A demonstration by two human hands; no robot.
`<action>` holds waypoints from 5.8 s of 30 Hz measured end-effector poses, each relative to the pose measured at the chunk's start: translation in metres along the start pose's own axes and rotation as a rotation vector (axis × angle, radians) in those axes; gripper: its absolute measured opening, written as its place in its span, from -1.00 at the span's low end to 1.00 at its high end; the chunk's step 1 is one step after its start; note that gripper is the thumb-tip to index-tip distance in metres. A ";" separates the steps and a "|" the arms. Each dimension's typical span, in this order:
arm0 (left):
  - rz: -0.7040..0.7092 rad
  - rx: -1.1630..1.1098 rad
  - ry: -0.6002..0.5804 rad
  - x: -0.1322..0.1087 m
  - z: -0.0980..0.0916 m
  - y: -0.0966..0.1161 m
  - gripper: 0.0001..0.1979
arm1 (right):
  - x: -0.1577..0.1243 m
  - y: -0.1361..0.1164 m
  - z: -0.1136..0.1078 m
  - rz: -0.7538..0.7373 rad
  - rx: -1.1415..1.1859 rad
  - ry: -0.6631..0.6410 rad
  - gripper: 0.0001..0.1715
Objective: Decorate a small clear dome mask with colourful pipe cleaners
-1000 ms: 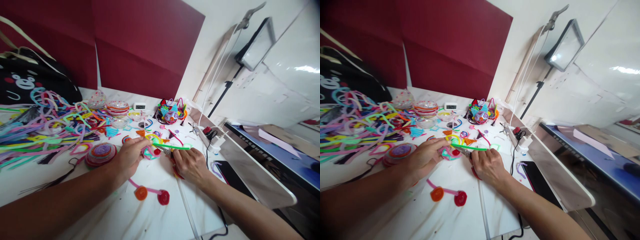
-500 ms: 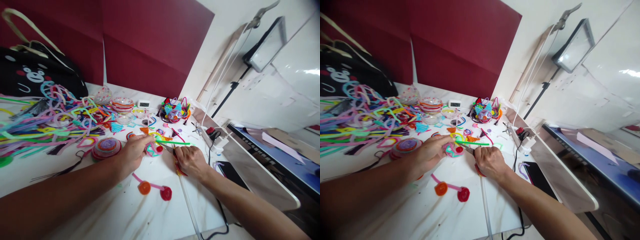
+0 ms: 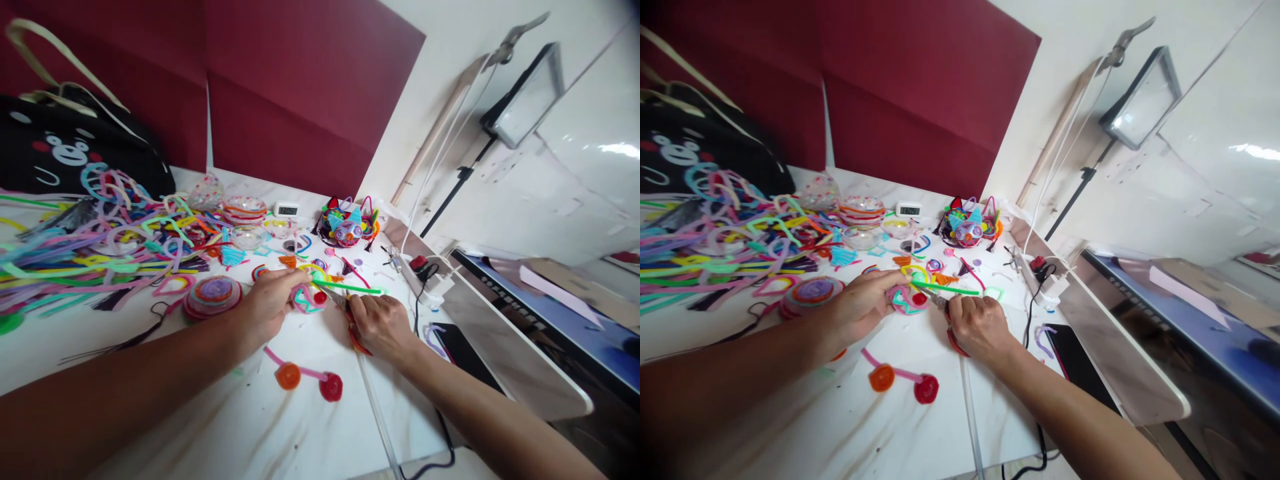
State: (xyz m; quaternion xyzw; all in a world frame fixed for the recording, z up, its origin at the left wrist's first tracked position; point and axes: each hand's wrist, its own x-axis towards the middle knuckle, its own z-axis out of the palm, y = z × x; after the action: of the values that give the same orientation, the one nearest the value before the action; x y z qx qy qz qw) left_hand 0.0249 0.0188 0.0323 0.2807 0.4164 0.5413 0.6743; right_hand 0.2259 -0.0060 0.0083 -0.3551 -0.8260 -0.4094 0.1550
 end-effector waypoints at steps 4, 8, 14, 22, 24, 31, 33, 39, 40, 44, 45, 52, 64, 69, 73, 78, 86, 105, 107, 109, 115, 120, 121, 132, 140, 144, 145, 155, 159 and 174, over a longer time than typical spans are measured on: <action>-0.014 0.015 -0.015 -0.001 -0.001 0.001 -0.83 | 0.001 0.000 -0.004 0.001 -0.004 -0.023 -0.78; -0.021 0.048 0.010 0.000 -0.001 -0.001 -0.83 | -0.001 0.002 -0.005 -0.013 -0.004 -0.037 -0.79; -0.003 0.040 -0.008 0.002 -0.003 -0.004 -0.81 | -0.002 0.003 -0.006 -0.017 -0.016 -0.032 -0.80; 0.013 0.022 -0.020 0.000 -0.002 -0.002 -0.84 | -0.002 0.003 -0.006 -0.022 0.000 -0.035 -0.84; 0.021 0.019 -0.018 0.001 -0.002 -0.002 -0.83 | -0.002 0.002 -0.006 -0.017 0.005 -0.027 -0.83; 0.042 0.057 -0.009 0.002 -0.002 -0.003 -0.83 | -0.003 -0.002 -0.006 0.040 0.046 0.001 -0.73; 0.048 0.051 -0.023 0.001 -0.002 -0.003 -0.85 | -0.003 -0.003 -0.006 0.060 0.057 -0.007 -0.70; 0.036 0.025 -0.040 -0.002 0.000 -0.002 -0.87 | -0.001 -0.006 -0.009 0.108 0.068 -0.039 -0.68; 0.033 0.024 -0.032 -0.002 0.000 -0.001 -0.87 | 0.000 -0.006 -0.010 0.109 0.063 -0.039 -0.67; 0.025 0.015 -0.016 -0.003 0.001 0.001 -0.87 | 0.002 -0.006 -0.014 0.103 0.048 -0.044 -0.68; 0.023 0.016 -0.018 -0.003 0.001 0.001 -0.87 | 0.002 -0.005 -0.015 0.098 0.046 -0.048 -0.68; 0.006 0.031 -0.026 -0.001 0.000 -0.001 -0.84 | 0.004 -0.003 -0.017 0.065 0.053 -0.054 -0.64; -0.065 -0.044 -0.029 -0.002 0.003 0.003 -0.85 | 0.004 -0.001 -0.015 0.055 0.070 -0.058 -0.69; -0.090 -0.089 -0.042 -0.003 0.003 0.004 -0.87 | 0.004 0.000 -0.017 0.034 0.068 -0.084 -0.76; -0.061 -0.098 -0.058 -0.001 0.001 0.001 -0.87 | 0.002 0.001 -0.016 0.014 0.082 -0.114 -0.80; -0.021 -0.077 -0.088 0.001 0.000 -0.001 -0.86 | 0.002 0.002 -0.012 0.007 0.079 -0.091 -0.78; 0.011 -0.008 -0.072 0.004 -0.004 -0.004 -0.83 | 0.006 -0.001 -0.020 0.098 0.109 -0.036 -0.69; 0.194 0.136 -0.042 0.007 -0.006 0.002 -0.78 | -0.032 0.059 -0.017 0.297 0.246 -0.655 -0.59; 0.194 0.151 -0.044 0.009 -0.007 0.001 -0.74 | -0.031 0.064 -0.014 0.373 0.280 -0.723 -0.54; 0.202 0.169 -0.042 0.011 -0.008 0.001 -0.71 | -0.029 0.069 -0.011 0.425 0.369 -0.777 -0.49; 0.278 0.251 -0.166 0.011 -0.008 0.004 -0.70 | -0.024 0.087 -0.007 0.441 0.766 -0.903 -0.35; 0.337 0.314 -0.170 0.008 -0.007 0.006 -0.69 | -0.020 0.095 -0.001 0.379 0.841 -0.859 -0.43; 0.341 0.317 -0.174 0.008 -0.008 0.006 -0.69 | -0.018 0.095 0.001 0.387 0.758 -0.839 -0.43; 0.283 0.320 -0.167 0.011 -0.010 0.001 -0.58 | 0.004 0.098 0.020 0.288 0.516 -1.033 -0.37; 0.238 0.303 -0.147 0.004 -0.004 0.001 -0.58 | 0.014 0.092 0.004 0.390 0.680 -0.791 -0.78; 0.209 0.274 -0.167 -0.005 0.003 0.002 -0.59 | 0.024 0.041 -0.031 0.557 0.925 -0.256 -0.93; 0.207 0.263 -0.170 -0.007 0.005 0.002 -0.59 | 0.026 0.028 -0.038 0.566 0.971 -0.172 -0.93; 0.177 0.234 -0.184 -0.019 0.010 0.000 -0.59 | 0.033 -0.010 -0.045 0.534 0.845 0.112 -0.78; 0.173 0.237 -0.181 -0.017 0.011 0.000 -0.63 | 0.024 0.001 -0.050 0.551 0.902 0.058 -0.97; 0.129 0.248 -0.123 -0.022 0.008 -0.014 -0.62 | 0.029 -0.029 -0.043 0.506 0.640 0.176 -0.89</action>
State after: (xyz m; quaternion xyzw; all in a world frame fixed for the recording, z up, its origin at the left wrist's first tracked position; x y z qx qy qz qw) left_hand 0.0372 -0.0056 0.0305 0.4210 0.4191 0.5097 0.6224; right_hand 0.1834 -0.0384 0.0349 -0.4443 -0.7821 -0.1096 0.4230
